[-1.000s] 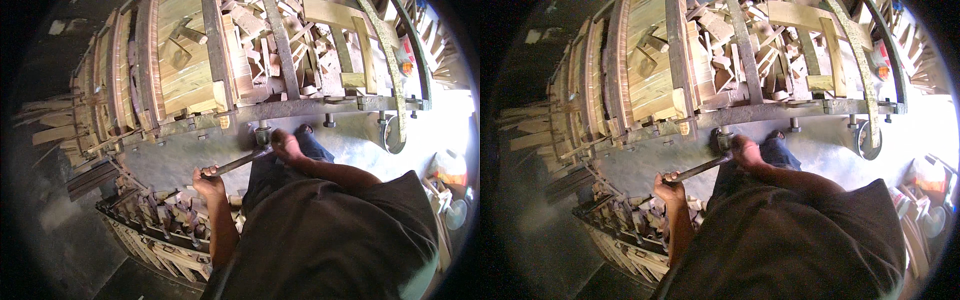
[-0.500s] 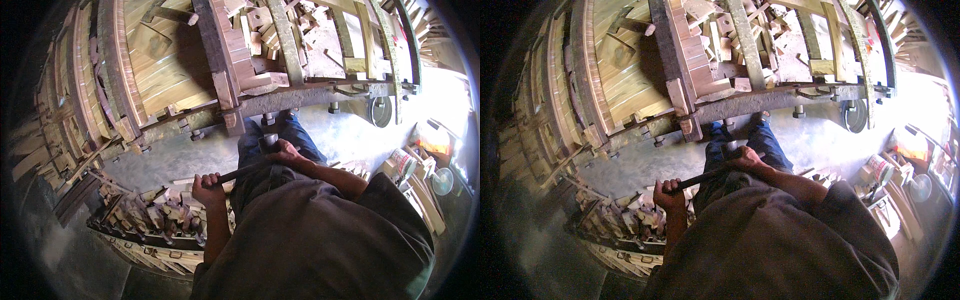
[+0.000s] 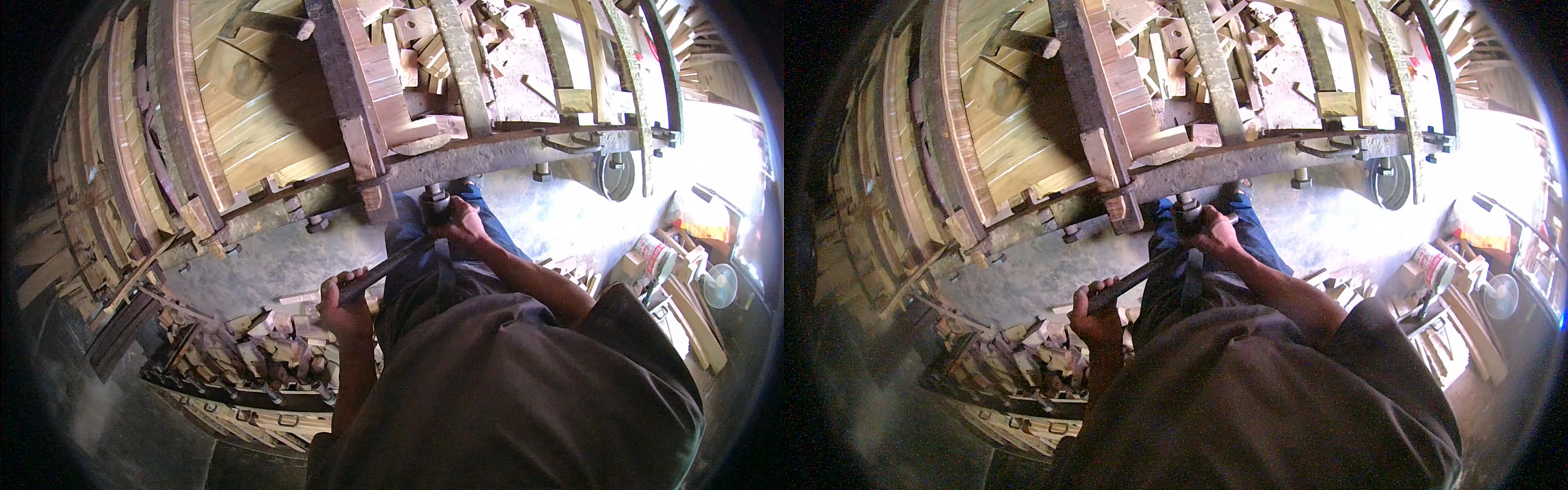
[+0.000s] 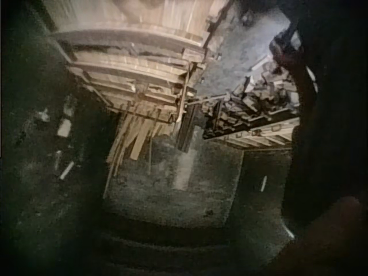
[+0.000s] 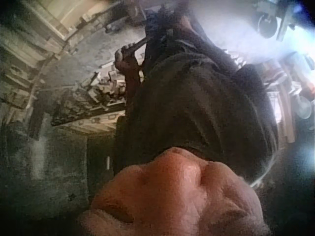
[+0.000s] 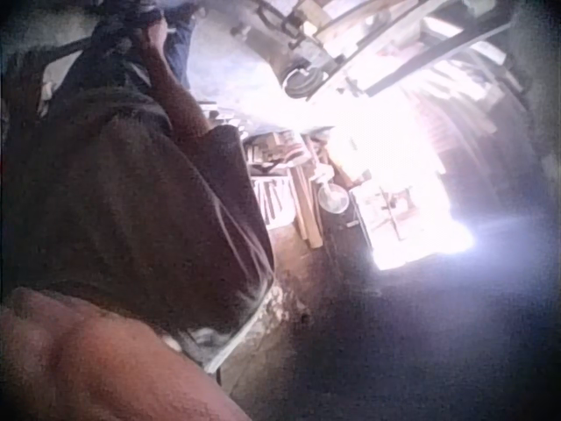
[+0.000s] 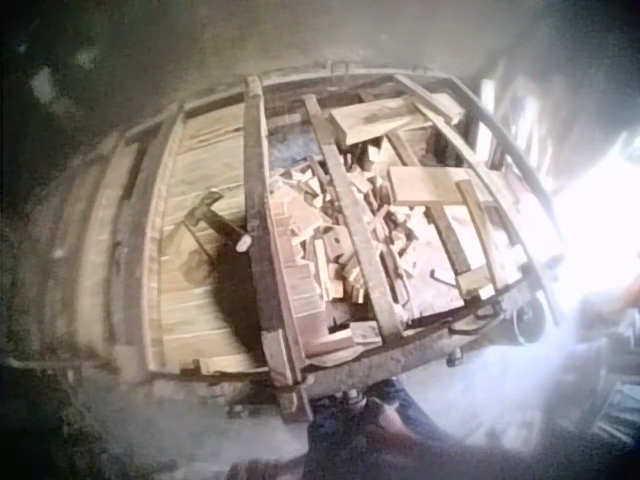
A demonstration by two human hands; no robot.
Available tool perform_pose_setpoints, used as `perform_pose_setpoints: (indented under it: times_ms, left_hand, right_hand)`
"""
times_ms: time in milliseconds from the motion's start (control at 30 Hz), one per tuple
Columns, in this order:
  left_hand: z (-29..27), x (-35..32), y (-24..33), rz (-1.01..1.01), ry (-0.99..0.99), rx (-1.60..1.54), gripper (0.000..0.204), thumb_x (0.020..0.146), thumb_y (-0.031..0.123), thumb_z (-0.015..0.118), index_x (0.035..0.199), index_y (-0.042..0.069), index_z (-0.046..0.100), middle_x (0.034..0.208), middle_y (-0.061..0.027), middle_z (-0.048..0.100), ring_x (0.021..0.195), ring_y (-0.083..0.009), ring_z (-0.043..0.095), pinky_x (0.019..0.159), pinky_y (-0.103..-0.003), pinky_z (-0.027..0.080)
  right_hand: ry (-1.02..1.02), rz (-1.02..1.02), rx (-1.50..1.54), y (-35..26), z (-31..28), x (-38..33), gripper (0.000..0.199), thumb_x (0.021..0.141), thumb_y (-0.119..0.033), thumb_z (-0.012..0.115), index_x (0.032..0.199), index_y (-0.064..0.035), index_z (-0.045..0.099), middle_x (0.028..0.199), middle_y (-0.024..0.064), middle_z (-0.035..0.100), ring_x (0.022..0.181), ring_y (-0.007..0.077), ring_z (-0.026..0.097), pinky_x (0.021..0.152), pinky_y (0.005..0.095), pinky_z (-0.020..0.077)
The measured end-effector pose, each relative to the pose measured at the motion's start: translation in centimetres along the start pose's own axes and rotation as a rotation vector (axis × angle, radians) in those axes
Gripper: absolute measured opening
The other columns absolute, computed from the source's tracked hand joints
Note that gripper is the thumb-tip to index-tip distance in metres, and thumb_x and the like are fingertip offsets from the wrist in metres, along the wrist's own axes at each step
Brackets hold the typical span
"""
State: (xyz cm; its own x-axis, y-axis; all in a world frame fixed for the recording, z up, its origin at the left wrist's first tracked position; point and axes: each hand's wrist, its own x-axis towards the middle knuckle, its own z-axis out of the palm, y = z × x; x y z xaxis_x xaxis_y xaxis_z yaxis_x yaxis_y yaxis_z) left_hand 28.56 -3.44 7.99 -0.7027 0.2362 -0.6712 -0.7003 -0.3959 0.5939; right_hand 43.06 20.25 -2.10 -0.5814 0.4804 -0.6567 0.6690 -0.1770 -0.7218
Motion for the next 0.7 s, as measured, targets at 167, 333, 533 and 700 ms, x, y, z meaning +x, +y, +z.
perform_pose_setpoints:
  times_ms: [167, 333, 533, 700]
  left_hand:
    - [0.4, -0.3, 0.3, -0.006, -0.271, 0.048, 0.027, 0.102, 0.025, 0.049, 0.098, 0.001, 0.059, 0.098, -0.0216, 0.064, 0.109, -0.0411, 0.058, 0.107, -0.06, 0.035]
    - [-1.0, -2.2, 0.6, -0.03, -0.345, 0.285, 0.03, 0.099, 0.032, 0.056, 0.116, 0.007, 0.06, 0.128, -0.0232, 0.058, 0.128, -0.0405, 0.049, 0.109, -0.055, 0.038]
    - [-4.4, -1.5, 0.4, 0.212, -0.452, 0.594, 0.075, 0.099, 0.048, 0.048, 0.148, -0.004, 0.025, 0.152, -0.0209, 0.034, 0.14, -0.0302, 0.035, 0.118, -0.047, 0.02]
    - [-4.8, -1.7, 0.1, 0.153, -0.435, 0.372, 0.088, 0.096, 0.054, 0.05, 0.157, 0.009, 0.005, 0.161, -0.0169, 0.016, 0.143, -0.0275, 0.029, 0.12, -0.048, 0.014]
  right_hand:
    - [-0.006, 0.042, 0.192, 3.3, 1.2, 1.6, 0.052, 0.064, -0.024, 0.081, 0.106, -0.0002, 0.061, 0.096, 0.0124, 0.069, 0.087, 0.0177, 0.064, 0.079, 0.0331, 0.052]
    - [-0.086, 0.125, -0.198, 0.8, 0.0, 1.8, 0.046, 0.068, -0.014, 0.08, 0.107, 0.0011, 0.059, 0.098, 0.011, 0.068, 0.089, 0.0268, 0.065, 0.084, 0.0378, 0.0532]
    - [-0.138, -0.412, -0.989, -10.1, 1.1, -2.2, 0.069, 0.077, -0.044, 0.073, 0.121, 0.0048, 0.05, 0.115, 0.0242, 0.058, 0.113, 0.0402, 0.054, 0.101, 0.0452, 0.0427]
    - [-0.409, -0.073, -0.961, -18.0, 3.5, -3.0, 0.085, 0.082, -0.059, 0.066, 0.121, 0.0133, 0.043, 0.119, 0.0309, 0.053, 0.112, 0.0424, 0.055, 0.096, 0.0504, 0.0462]
